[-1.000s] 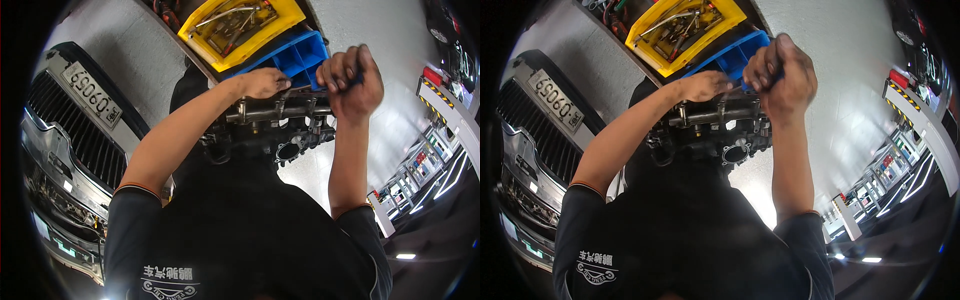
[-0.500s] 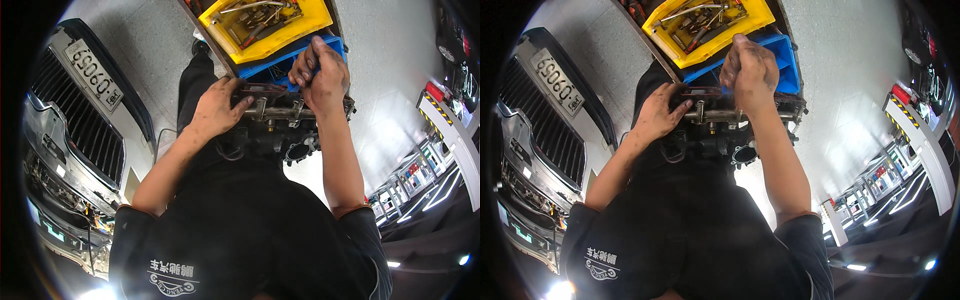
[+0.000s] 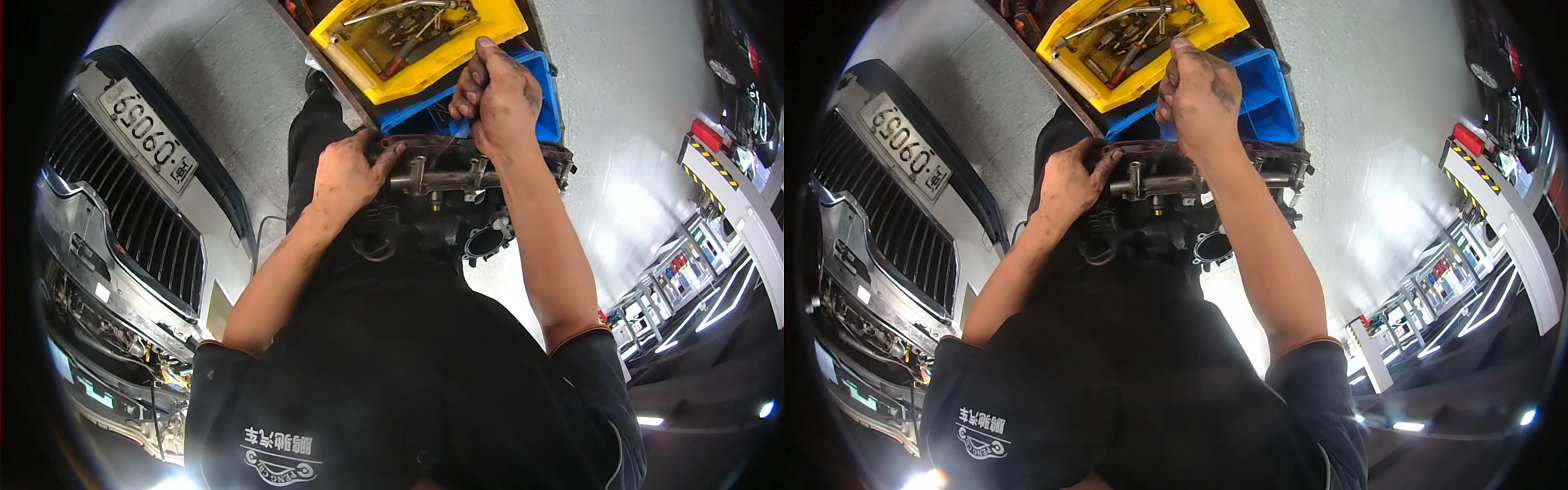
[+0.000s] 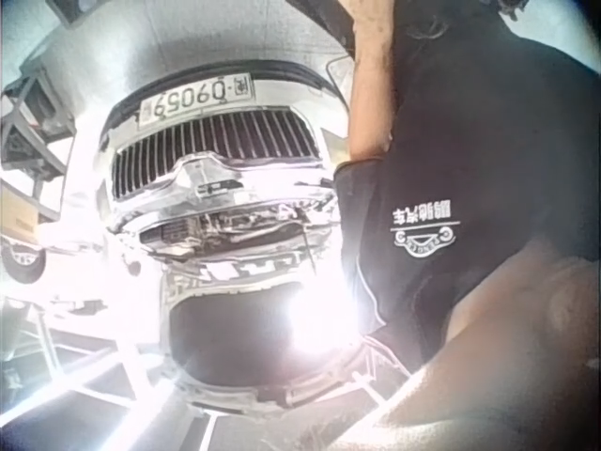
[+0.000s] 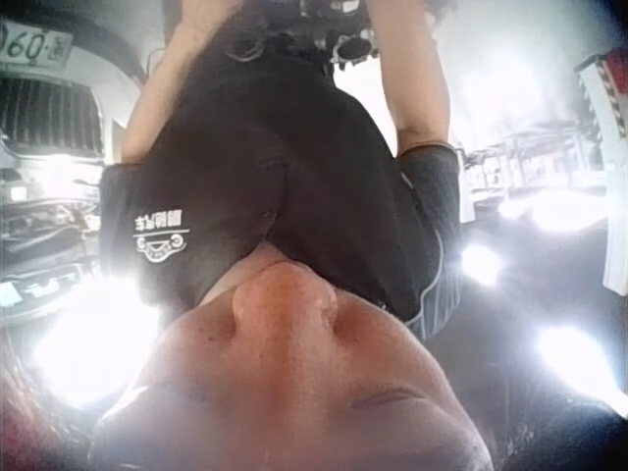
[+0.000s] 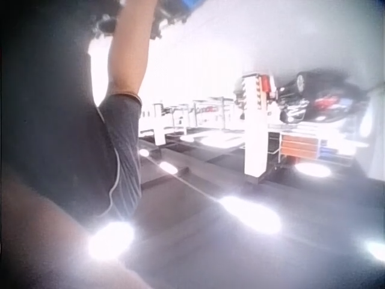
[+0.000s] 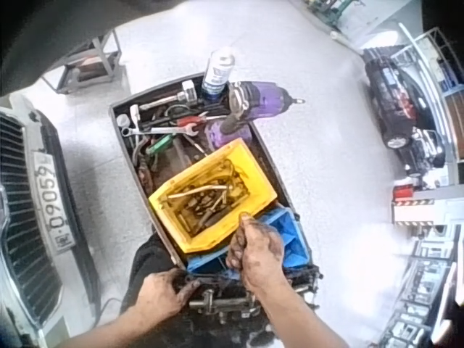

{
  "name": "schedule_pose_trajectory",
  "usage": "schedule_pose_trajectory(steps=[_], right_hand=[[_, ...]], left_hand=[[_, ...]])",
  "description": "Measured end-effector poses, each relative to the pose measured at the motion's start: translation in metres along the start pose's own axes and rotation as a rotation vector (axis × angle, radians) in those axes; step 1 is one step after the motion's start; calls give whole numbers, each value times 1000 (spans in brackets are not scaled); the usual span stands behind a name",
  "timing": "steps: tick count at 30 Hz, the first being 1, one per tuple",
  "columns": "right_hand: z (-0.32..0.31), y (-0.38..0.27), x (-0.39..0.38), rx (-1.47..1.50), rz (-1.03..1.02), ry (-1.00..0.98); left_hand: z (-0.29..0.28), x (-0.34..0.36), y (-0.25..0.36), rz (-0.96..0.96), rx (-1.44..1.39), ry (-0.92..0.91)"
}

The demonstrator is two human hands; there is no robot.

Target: The recorder is disassembling, inspecting, and cleaning engine manifold and fuel rail components in an auto shop.

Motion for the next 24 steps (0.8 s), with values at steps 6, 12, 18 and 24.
schedule_pose_trajectory(steps=[6, 12, 18, 24], right_hand=[[-1, -3, -34, -63, -113, 35], [-9, 2, -66, 56, -211, 76], [26, 4, -131, -437, -884, -253], [-19, -9, -65, 51, -284, -40]], left_hand=[[3, 2, -4, -5, -10, 12], [4, -1, -7, -38, 34, 5], [4, 5, -11, -53, 72, -37], [3, 1, -6, -45, 26, -1]])
Point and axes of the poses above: each hand's wrist, its own x-axis towards the middle knuckle, its own z-axis out of the palm, y = z × x, the point moved 5 cm from there along x, towards the middle knuckle, and after that the axes turned 3 degrees about -y, right-handed, at the moved point
